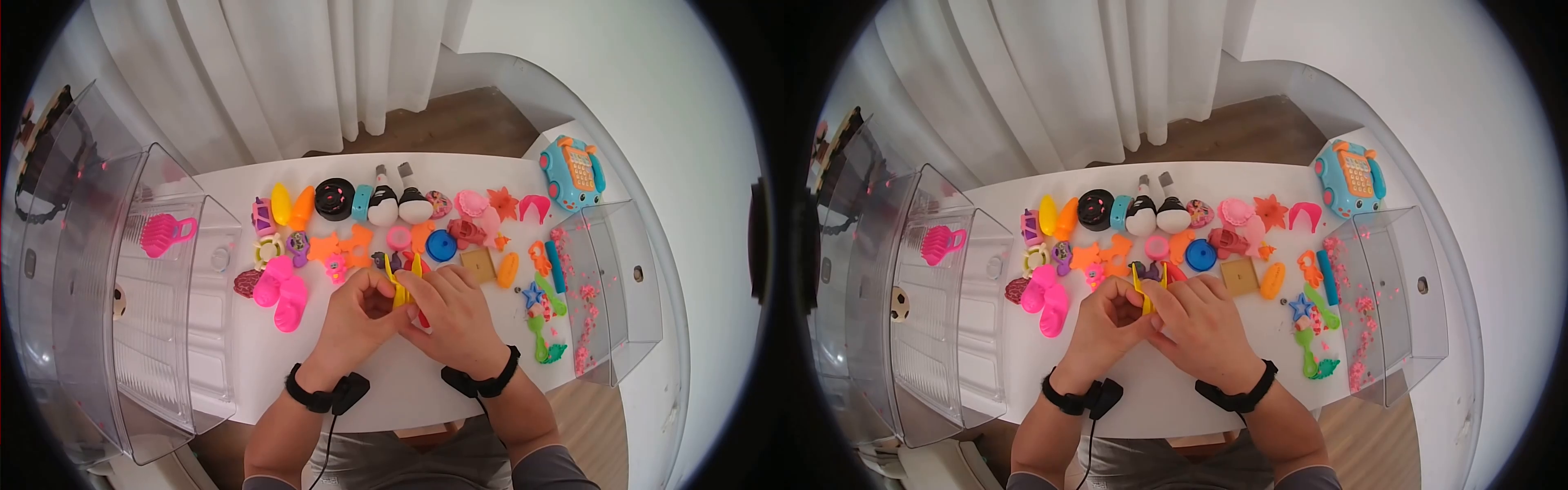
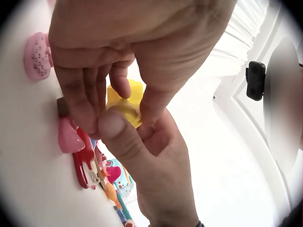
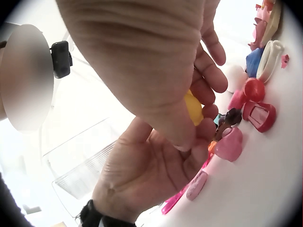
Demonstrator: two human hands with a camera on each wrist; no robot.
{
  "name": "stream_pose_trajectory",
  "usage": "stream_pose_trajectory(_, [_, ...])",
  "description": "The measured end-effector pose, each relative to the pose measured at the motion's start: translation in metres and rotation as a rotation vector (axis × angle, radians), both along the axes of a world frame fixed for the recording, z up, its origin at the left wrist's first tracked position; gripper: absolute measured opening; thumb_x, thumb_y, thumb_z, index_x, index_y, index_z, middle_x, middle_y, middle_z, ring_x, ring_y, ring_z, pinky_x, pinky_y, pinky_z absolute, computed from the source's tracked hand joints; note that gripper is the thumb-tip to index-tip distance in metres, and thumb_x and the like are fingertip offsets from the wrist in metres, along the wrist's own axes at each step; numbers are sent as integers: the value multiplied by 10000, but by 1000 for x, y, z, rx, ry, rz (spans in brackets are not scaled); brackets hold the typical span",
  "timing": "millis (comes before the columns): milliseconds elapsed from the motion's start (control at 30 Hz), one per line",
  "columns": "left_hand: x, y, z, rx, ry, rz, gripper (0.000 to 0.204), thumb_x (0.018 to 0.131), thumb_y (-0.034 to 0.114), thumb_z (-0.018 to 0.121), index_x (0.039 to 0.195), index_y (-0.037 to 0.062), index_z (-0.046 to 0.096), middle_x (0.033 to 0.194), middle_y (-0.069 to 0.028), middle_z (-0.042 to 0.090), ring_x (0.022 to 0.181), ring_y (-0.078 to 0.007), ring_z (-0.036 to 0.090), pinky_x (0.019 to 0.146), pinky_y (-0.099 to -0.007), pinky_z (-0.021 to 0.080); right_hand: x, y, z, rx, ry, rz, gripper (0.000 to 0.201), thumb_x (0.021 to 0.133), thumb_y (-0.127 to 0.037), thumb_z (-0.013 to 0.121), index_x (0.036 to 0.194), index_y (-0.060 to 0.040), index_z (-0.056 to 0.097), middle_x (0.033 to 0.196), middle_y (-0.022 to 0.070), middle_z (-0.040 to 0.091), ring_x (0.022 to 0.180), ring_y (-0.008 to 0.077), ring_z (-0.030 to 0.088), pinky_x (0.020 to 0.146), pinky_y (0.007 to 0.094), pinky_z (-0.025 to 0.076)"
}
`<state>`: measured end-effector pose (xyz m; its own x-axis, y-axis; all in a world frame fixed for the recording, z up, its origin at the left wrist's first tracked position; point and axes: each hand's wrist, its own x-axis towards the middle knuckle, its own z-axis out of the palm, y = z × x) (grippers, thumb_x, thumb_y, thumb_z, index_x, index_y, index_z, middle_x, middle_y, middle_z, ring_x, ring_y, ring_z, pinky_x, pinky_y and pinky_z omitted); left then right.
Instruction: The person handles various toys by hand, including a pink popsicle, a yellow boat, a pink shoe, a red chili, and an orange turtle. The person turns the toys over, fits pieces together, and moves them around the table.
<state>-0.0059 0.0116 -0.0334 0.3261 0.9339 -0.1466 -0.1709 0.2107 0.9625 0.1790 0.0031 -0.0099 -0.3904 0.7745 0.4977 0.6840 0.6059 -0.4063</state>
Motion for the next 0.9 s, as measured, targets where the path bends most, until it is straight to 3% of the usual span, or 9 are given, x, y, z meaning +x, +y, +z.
stream_pose_trajectory(100, [1,-1,1,-3,-12,0,325,893,0,810,1036,62,525,1004,-20,661,929,-99,702,845,-258,588,0,-1,0,-23,-2,4,574,717,-71,812,1257,-27,624,883,71,607,842,279,623,843,418,501])
stream_pose_trajectory(167, [3,-2,4,-4,-9,9,329,882,11,830,1004,59,528,974,0,621,867,-69,673,780,-235,579,1,-1,-1,-38,21,9,570,710,-61,811,1247,-28,625,890,89,610,849,297,621,838,418,503])
stream_pose_trajectory(300, [-2,-2,4,38,3,-9,280,925,41,797,1051,50,547,1006,-17,630,898,-78,675,799,-241,577,1,-4,1,-84,21,-12,587,708,-75,847,1243,-18,614,932,116,620,866,321,615,824,418,506])
stream_pose_trajectory(367, [-5,0,1,8,-56,-21,233,1049,215,671,1169,43,571,1108,-52,659,991,-120,685,858,-278,573,2,-4,-2,-100,175,-29,625,708,-138,900,1254,-18,621,1001,122,657,918,324,622,826,426,500])
stream_pose_trajectory(500, [-9,2,13,-195,-174,34,266,1119,294,524,1179,41,578,1106,-76,667,980,-151,706,858,-299,586,3,-2,-5,-95,269,-15,655,709,-150,920,1268,0,615,1043,136,669,941,333,622,825,419,513])
stream_pose_trajectory(567, [-14,3,3,-317,-383,-61,364,1142,366,442,1206,38,586,1167,-99,683,994,-180,714,894,-320,583,2,-2,-8,-86,323,-13,677,704,-150,927,1280,9,610,1091,143,668,1003,322,631,871,407,524])
stream_pose_trajectory(767, [-8,4,10,-397,-544,-178,446,1140,388,435,1312,-2,569,1250,-146,682,1088,-214,711,965,-342,572,5,-5,-18,-278,563,46,709,738,-177,933,1335,-27,580,1218,142,627,1077,280,632,904,374,528])
stream_pose_trajectory(900, [-7,3,9,-374,-581,-230,431,1135,359,460,1339,-9,556,1247,-157,682,1128,-237,706,977,-363,575,2,-11,-16,-379,579,32,707,752,-182,928,1344,-38,569,1239,140,608,1055,268,629,882,363,529])
